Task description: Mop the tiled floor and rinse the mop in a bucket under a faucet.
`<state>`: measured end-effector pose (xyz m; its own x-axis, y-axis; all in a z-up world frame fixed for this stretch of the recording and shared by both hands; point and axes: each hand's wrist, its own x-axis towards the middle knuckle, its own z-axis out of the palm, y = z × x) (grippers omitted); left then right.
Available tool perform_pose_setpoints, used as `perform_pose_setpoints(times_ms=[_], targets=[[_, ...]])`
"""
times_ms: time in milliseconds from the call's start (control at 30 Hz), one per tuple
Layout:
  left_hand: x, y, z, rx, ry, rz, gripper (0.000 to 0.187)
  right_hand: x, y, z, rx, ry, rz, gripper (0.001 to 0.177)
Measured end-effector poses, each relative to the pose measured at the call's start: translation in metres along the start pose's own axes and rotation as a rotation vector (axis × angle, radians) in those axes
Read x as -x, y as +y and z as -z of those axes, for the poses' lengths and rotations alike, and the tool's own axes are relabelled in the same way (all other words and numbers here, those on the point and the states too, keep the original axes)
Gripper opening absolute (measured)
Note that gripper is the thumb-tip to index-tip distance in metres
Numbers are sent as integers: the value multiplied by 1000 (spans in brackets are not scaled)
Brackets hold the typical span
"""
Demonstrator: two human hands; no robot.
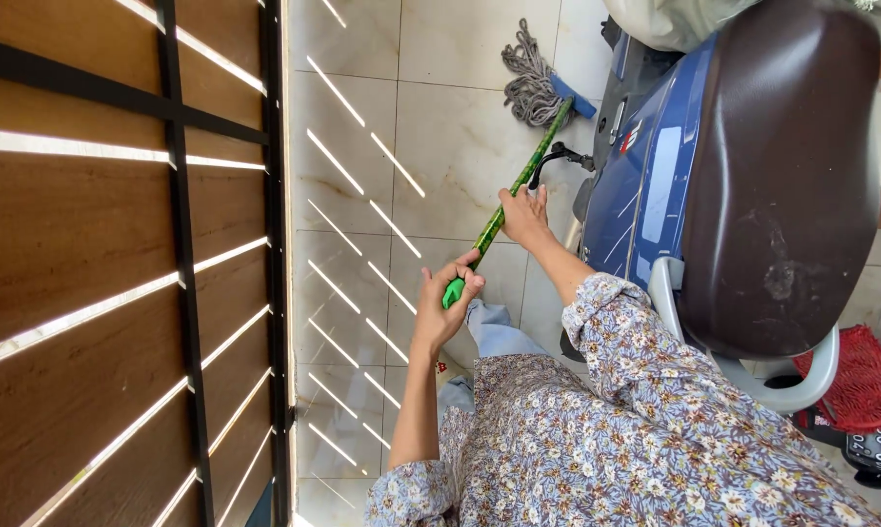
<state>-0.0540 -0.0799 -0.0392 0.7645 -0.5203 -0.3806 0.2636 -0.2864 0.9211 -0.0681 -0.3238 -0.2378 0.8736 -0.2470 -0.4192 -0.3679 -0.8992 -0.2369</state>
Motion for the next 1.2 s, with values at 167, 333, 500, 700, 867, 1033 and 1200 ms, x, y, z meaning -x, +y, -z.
perform_pose_setpoints(times_ms=[167, 333, 500, 700, 867, 1033, 1200], targets=[[47, 12, -1, -68, 56, 36, 25, 31, -20, -14, -43, -19, 57, 35], [84, 16, 3, -52, 179, 13, 26, 39, -52, -20, -102, 64, 162, 36], [124, 5, 2, -62, 369, 15, 23, 44, -93, -34, -85, 64, 292, 36], [178, -2, 5, -150, 513, -1, 25, 61, -150, -54, -199, 60, 463, 38], [226, 21, 28, -283, 563, 6, 26, 91, -200, -66, -120, -20, 555, 37], [270, 44, 50, -422, 575, -5, 31, 137, -237, -54, -30, -143, 560, 36], [308, 65, 58, -568, 586, 9, 31, 181, -261, -51, -124, -192, 621, 28]])
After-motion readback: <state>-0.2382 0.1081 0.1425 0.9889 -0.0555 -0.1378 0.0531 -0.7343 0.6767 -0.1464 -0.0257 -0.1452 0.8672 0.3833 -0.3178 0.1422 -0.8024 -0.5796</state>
